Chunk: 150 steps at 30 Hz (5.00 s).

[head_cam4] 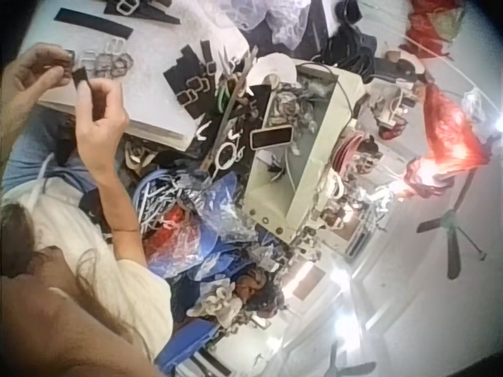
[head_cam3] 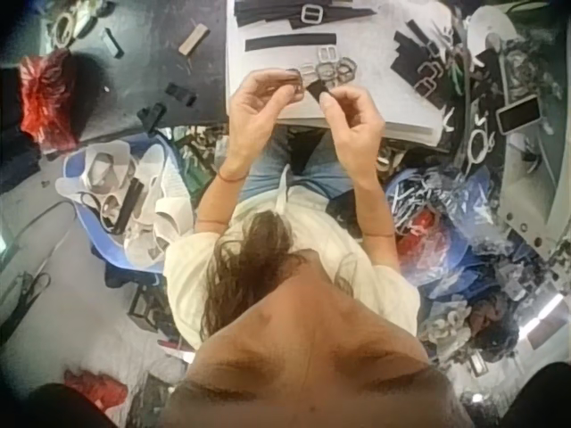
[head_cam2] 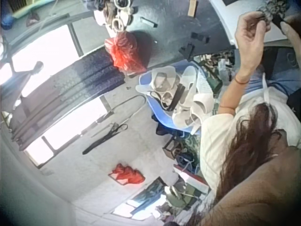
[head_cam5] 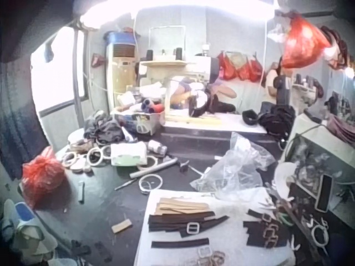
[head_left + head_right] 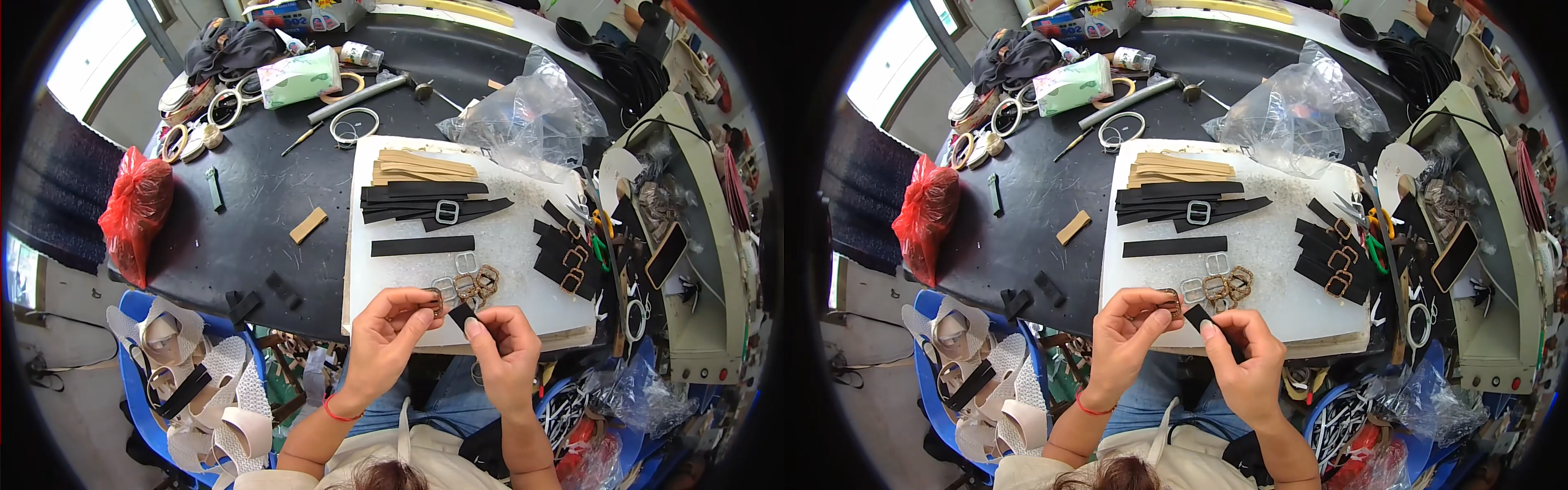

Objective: The person assembles black fabric straps by inserting them through metal buckles. They repeatedly pick up a strap and a buckle, thread the strap through the buckle, and place the finished unit on a white foam board. The person also uses a white marker to draw lines on the straps.

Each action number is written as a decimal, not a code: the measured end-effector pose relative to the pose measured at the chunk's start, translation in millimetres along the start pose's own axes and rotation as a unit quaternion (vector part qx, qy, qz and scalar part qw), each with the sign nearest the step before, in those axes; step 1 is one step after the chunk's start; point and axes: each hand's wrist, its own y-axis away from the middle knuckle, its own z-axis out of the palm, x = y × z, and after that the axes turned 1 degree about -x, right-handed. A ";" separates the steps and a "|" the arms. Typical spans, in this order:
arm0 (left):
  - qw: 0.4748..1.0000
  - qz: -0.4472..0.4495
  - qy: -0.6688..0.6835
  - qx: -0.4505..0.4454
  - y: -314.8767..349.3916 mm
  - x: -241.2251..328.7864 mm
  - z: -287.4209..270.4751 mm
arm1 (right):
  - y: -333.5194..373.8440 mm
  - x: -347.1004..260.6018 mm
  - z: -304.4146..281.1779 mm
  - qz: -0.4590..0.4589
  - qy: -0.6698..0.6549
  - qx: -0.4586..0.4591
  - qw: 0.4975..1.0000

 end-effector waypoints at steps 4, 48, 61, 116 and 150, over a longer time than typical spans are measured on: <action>0.995 0.044 -0.079 0.041 2.7 -5.1 12.3 | -2.0 -8.9 1.6 0.104 -0.125 -0.056 0.985; 0.974 -0.132 0.077 -0.165 -1.6 24.8 -15.0 | -14.4 -11.0 -20.0 0.039 -0.081 -0.196 0.976; 0.994 -0.077 -0.017 -0.079 9.4 4.9 5.5 | -16.8 -21.0 1.9 -0.186 0.142 0.016 0.972; 0.858 0.157 -0.442 -0.210 6.8 28.1 -11.5 | 2.7 0.3 -25.4 0.072 -0.107 -0.199 0.971; 0.669 0.293 -0.681 -0.054 -20.8 8.8 -24.9 | -114.9 13.9 28.3 -0.347 0.347 -0.192 0.850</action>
